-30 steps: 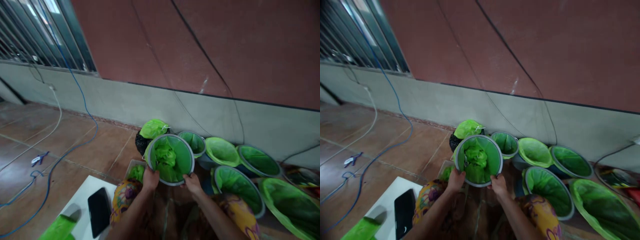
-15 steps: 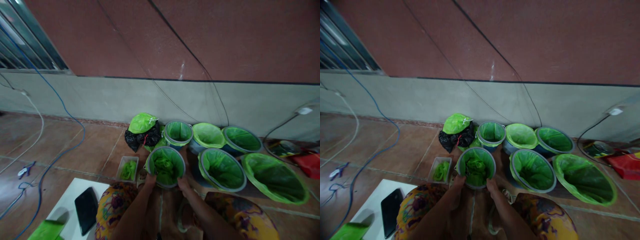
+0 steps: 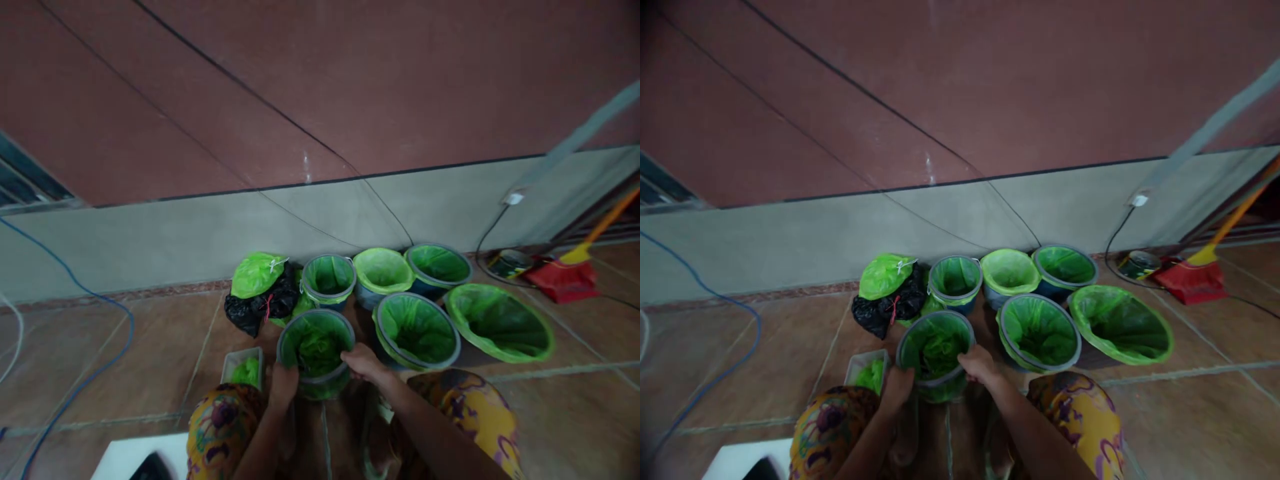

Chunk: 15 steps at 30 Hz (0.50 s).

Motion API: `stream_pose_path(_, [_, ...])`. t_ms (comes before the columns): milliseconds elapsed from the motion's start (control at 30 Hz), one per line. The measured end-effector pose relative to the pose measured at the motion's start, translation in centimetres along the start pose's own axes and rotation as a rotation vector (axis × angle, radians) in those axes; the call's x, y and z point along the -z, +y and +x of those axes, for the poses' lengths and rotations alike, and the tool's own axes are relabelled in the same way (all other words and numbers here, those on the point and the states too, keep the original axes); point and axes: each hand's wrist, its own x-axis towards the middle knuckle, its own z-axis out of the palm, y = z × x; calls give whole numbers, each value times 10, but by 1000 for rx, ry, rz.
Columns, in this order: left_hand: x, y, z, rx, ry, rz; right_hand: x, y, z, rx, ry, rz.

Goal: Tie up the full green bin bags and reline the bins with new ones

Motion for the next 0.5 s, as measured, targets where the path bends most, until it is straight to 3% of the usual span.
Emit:
stream_pose_path(100, [9,13,-2,-98,133,-50,22,-17,-4,3,-23,116])
stream_pose_path(233, [9,26,-6,-277,227,-195,62,-15,6,60,140,342])
stream_pose_path(333, [1,25,-8,-237,187,-136,99,11,27,30,365,543])
stream_pose_path(500, [-21,6,-14,-95,49,2,158,71,65,-201,707,861])
